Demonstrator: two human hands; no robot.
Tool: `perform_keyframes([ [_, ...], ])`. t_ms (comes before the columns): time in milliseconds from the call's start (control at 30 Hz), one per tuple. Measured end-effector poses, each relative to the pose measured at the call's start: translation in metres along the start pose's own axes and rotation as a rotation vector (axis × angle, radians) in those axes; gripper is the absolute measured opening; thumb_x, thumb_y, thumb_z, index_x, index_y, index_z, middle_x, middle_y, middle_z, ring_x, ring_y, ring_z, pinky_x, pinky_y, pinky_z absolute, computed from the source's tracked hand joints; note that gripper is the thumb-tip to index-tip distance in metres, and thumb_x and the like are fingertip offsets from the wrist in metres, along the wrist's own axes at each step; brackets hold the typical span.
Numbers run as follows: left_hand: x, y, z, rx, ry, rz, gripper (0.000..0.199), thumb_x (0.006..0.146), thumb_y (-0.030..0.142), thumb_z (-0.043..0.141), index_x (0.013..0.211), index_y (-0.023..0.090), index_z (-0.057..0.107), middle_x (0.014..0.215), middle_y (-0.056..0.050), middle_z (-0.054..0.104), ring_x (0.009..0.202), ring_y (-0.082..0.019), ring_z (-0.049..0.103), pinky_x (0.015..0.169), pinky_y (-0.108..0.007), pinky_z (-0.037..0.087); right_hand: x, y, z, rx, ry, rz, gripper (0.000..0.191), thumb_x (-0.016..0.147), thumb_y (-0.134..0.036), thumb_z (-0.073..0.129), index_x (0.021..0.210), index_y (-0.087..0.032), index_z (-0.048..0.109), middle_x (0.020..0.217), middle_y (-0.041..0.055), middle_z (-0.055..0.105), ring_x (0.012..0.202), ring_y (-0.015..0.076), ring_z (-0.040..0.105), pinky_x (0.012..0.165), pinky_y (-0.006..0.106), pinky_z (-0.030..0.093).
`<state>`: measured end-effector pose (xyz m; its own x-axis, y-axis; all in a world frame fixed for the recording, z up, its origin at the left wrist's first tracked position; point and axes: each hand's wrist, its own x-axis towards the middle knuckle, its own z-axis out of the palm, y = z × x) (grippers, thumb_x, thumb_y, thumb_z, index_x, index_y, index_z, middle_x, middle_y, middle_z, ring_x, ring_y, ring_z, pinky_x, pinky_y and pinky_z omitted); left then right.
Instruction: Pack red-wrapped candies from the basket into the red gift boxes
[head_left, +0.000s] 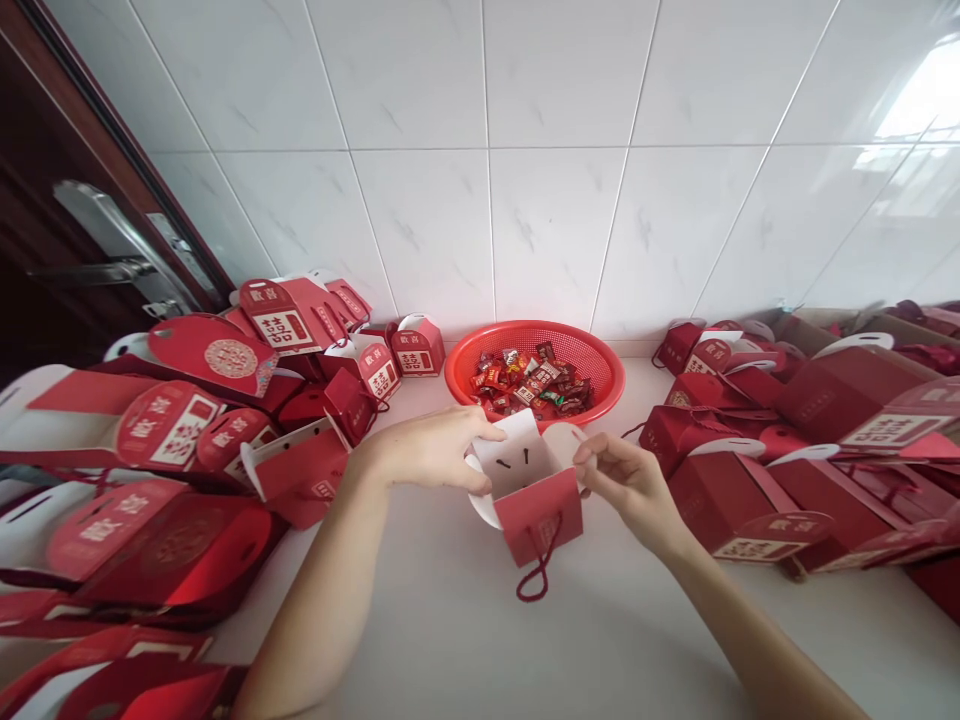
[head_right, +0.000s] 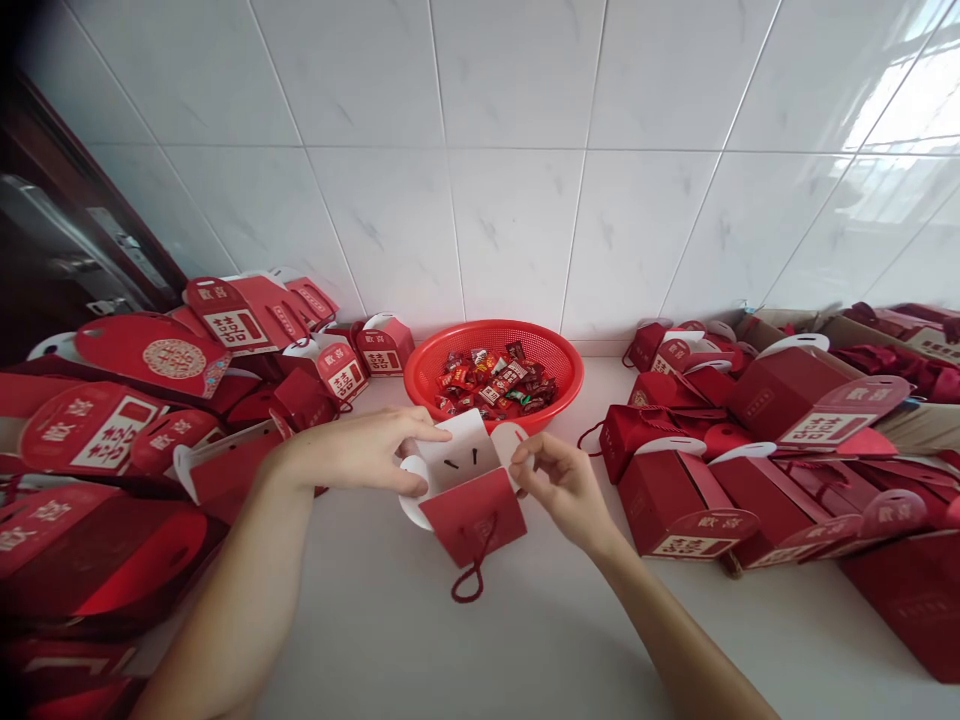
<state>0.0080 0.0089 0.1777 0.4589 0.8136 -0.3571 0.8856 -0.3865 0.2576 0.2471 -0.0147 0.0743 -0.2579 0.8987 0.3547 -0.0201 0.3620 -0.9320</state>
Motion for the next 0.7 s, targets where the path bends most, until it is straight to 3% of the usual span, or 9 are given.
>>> perform_keyframes([
  [367, -0.005, 0.006, 0.002, -0.013, -0.039, 0.001, 0.055, 0.078, 0.041, 0.060, 0.131, 0.023, 0.060, 0.110, -0.005, 0.057, 0.099, -0.022, 0.060, 0.076, -0.028, 0.044, 0.001, 0.009, -0.006, -0.130, -0.009, 0.072, 0.028, 0.085, -0.046, 0.067, 0.080, -0.019, 0.063, 0.064, -0.0018, 0.050, 0.057, 0.0118, 0.048, 0.055, 0.025, 0.048],
  [600, -0.012, 0.015, 0.002, 0.025, -0.023, 0.044, 0.030, 0.083, 0.041, 0.057, 0.105, 0.024, 0.067, 0.100, -0.005, 0.057, 0.095, -0.023, 0.060, 0.073, -0.029, 0.042, 0.001, 0.003, -0.009, -0.216, -0.065, 0.069, 0.036, 0.091, -0.053, 0.059, 0.083, -0.019, 0.066, 0.069, 0.0002, 0.055, 0.063, 0.0130, 0.049, 0.058, 0.025, 0.042],
  [700, -0.013, 0.017, 0.001, 0.021, -0.040, 0.032, 0.028, 0.084, 0.041, 0.056, 0.104, 0.024, 0.067, 0.101, -0.005, 0.057, 0.097, -0.023, 0.060, 0.074, -0.030, 0.042, 0.000, 0.000, -0.011, -0.222, -0.094, 0.054, 0.039, 0.093, -0.055, 0.055, 0.086, -0.019, 0.066, 0.074, 0.0014, 0.060, 0.066, 0.0139, 0.052, 0.062, 0.025, 0.045],
])
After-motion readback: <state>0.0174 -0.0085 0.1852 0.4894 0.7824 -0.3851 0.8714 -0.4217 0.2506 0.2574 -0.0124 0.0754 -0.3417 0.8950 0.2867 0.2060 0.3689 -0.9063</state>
